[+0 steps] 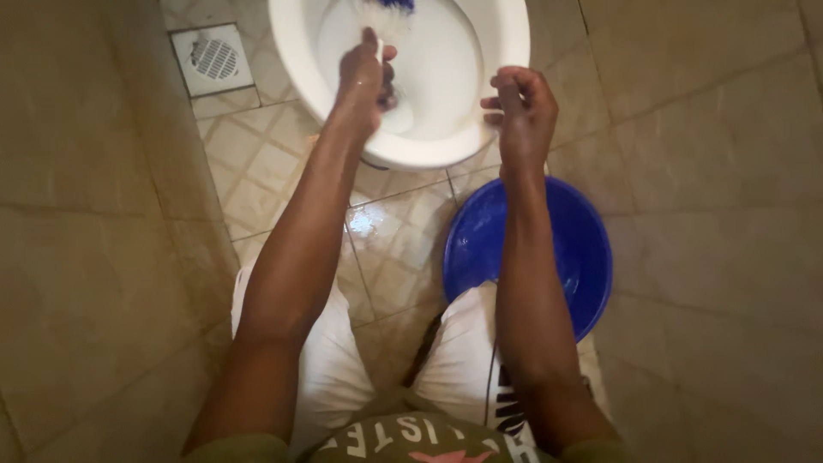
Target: The person cleans a toilet bowl using a sponge and a toilet brush. They scoop water from a blue basin to rinse the bowl and scrub the interior surfaces.
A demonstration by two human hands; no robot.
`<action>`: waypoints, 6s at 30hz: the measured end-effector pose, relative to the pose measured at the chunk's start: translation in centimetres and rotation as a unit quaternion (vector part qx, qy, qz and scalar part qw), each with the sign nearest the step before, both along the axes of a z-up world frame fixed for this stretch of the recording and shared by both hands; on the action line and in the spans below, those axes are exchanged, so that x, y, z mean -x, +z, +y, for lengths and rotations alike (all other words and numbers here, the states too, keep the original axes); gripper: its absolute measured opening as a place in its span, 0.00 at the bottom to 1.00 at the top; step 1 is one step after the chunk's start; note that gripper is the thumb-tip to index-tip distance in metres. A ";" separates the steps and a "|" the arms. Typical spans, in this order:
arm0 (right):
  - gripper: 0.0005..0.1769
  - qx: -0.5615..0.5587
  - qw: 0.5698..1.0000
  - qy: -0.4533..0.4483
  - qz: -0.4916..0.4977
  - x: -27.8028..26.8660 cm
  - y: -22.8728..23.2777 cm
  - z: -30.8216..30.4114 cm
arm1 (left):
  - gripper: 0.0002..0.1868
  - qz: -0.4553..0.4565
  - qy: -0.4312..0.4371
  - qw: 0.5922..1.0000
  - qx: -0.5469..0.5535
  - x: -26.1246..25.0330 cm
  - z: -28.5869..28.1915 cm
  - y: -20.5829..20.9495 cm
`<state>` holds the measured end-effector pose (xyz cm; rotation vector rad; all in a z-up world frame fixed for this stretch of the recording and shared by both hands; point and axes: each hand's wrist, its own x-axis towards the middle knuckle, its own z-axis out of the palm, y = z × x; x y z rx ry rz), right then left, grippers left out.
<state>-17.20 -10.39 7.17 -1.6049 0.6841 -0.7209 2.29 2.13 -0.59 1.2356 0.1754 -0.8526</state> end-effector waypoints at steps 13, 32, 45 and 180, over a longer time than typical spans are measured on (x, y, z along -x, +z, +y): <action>0.11 0.039 0.997 0.055 0.041 -1.7 0.2 2.4 | 0.21 -0.294 -0.067 0.944 -0.136 2.3 3.4 5.8; 0.10 0.149 0.980 0.115 0.067 -2.8 -0.8 4.0 | 0.20 -0.427 0.002 0.887 -0.175 3.4 -0.6 0.6; 0.19 0.214 0.971 0.100 0.031 -3.6 -0.9 4.8 | 0.13 0.092 -0.045 0.969 0.224 3.4 -0.2 2.3; 0.08 0.022 0.992 0.000 -0.128 1.6 0.7 -4.4 | 0.14 -0.775 -0.446 0.167 -0.416 -9.9 -0.1 4.7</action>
